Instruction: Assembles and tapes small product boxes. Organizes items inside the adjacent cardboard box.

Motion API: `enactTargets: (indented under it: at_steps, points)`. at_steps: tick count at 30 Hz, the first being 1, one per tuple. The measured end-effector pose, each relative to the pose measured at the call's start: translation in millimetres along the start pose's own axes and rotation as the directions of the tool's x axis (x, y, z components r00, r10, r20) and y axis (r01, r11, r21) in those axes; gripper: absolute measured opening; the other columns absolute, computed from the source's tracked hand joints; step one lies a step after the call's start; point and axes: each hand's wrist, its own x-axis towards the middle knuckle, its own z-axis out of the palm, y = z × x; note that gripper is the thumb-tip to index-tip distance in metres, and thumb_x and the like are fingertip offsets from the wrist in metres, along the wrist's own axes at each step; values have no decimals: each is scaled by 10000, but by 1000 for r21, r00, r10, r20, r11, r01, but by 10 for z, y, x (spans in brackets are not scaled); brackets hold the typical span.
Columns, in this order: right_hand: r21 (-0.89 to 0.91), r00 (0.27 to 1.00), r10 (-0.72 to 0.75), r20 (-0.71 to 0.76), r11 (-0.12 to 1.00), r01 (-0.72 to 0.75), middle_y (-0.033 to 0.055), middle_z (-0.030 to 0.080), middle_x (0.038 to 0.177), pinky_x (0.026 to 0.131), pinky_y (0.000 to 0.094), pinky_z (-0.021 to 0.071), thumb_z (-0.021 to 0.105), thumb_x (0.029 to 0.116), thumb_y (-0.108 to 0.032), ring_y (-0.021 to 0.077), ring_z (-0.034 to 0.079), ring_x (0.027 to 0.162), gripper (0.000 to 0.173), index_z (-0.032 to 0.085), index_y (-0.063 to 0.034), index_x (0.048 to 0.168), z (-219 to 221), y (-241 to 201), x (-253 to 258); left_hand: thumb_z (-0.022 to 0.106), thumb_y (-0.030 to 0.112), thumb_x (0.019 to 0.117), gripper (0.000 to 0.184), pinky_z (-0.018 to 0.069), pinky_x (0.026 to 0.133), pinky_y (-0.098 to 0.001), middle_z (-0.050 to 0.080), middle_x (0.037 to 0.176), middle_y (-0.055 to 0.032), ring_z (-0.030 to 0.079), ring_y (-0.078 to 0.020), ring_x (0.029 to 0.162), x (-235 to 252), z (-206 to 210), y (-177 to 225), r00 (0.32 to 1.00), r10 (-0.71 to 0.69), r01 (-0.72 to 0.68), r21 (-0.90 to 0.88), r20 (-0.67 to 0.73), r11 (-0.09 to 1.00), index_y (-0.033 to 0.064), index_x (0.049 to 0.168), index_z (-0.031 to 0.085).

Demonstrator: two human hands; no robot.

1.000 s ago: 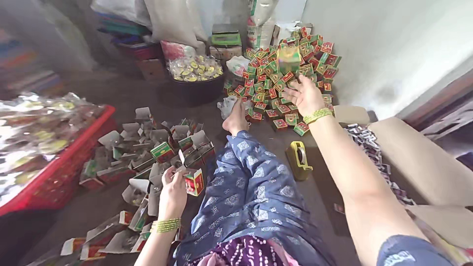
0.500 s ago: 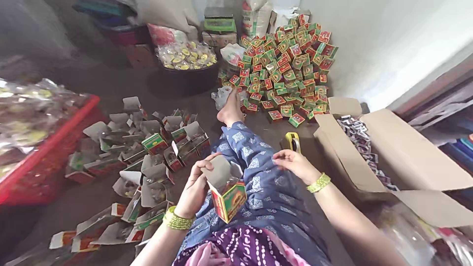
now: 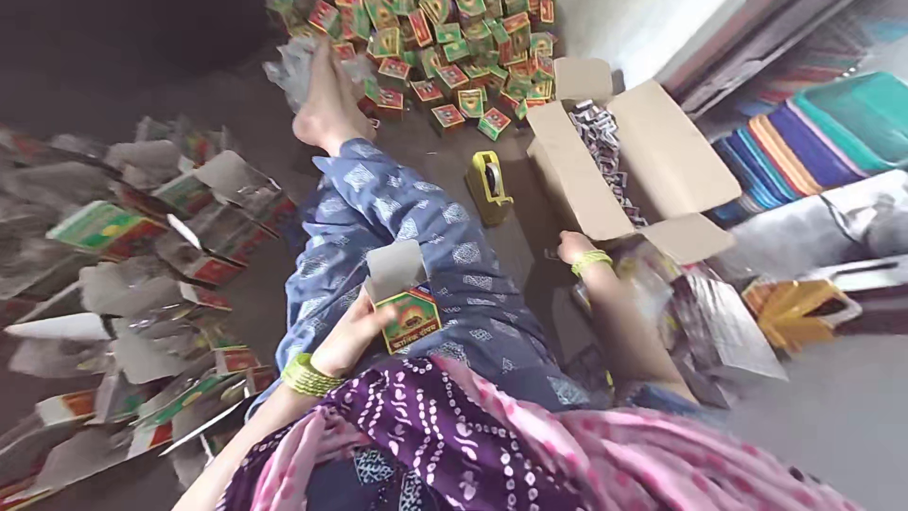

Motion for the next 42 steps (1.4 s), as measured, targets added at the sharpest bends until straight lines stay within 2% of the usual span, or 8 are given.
enactTargets:
  at_steps: [4, 9, 13, 20, 24, 29, 32, 42]
  points:
    - [-19, 993, 120, -1, 993, -120, 318, 602, 1326, 1023, 658, 463, 629, 1006, -277, 475, 581, 1258, 502, 552, 60, 1369, 395, 84, 189, 955, 118, 617, 931, 588, 991, -319, 716, 1188, -30, 699, -130, 1098, 33, 38, 24, 1000, 23, -20, 209, -12, 978, -3, 1382, 438]
    - [37, 997, 77, 12, 996, -77, 290, 569, 1405, 1103, 596, 425, 505, 1063, -301, 425, 542, 1335, 486, 534, 21, 1426, 654, 213, 476, 926, 78, 691, 842, 583, 1021, -394, 708, 1219, -86, 695, -202, 1126, 83, -22, -101, 951, 308, -293, 240, -28, 926, -50, 1376, 453]
    - [127, 995, 29, -97, 992, -17, 313, 550, 1403, 1113, 580, 422, 658, 980, -302, 448, 525, 1334, 558, 539, 28, 1414, 757, 104, 452, 935, 175, 715, 828, 541, 1071, -395, 692, 1240, -105, 664, -177, 1172, 55, -63, -116, 931, 365, -338, 362, -7, 869, -68, 1369, 491]
    - [373, 982, -150, -117, 910, 183, 251, 664, 1246, 1029, 563, 483, 728, 948, -243, 374, 643, 1166, 423, 650, 5, 1281, 543, -344, 297, 894, -50, 687, 738, 582, 1006, -441, 715, 1180, -113, 700, -238, 1100, 25, -12, 3, 939, 318, -323, -16, -134, 946, -40, 1325, 523]
    - [660, 840, -365, -400, 522, 541, 170, 673, 1201, 881, 386, 611, 632, 1009, -205, 213, 706, 1018, 390, 584, 12, 1329, 194, -922, -301, 887, -46, 708, 715, 591, 991, -456, 725, 1158, -123, 712, -254, 1077, 39, 2, 3, 875, 404, -406, 49, -265, 912, -44, 1321, 519]
    - [515, 441, -703, -558, 123, 848, 55, 721, 1066, 700, 319, 624, 665, 995, -152, 134, 702, 820, 319, 653, -53, 1298, -158, -1527, -1347, 890, 105, 775, 733, 571, 1029, -387, 691, 1224, -94, 678, -172, 1140, 121, -109, -155, 849, 476, -358, 412, -229, 838, -46, 1372, 490]
    - [383, 305, -782, -543, 92, 919, 12, 747, 936, 716, 285, 636, 773, 922, -182, 83, 720, 818, 283, 682, -42, 1151, -41, -1805, -1706, 889, 150, 785, 670, 576, 1014, -375, 709, 1189, -80, 689, -149, 1110, 155, -148, -187, 884, 423, -288, 480, -199, 828, -8, 1337, 544]
    - [71, 210, -820, -533, 204, 976, -10, 750, 853, 767, 270, 595, 706, 952, -283, 69, 705, 802, 178, 759, -114, 933, 373, -2167, -1892, 866, 151, 764, 640, 568, 983, -339, 708, 1140, -86, 682, -108, 1071, 134, -209, -209, 900, 387, -235, 526, -200, 818, -10, 1306, 567]
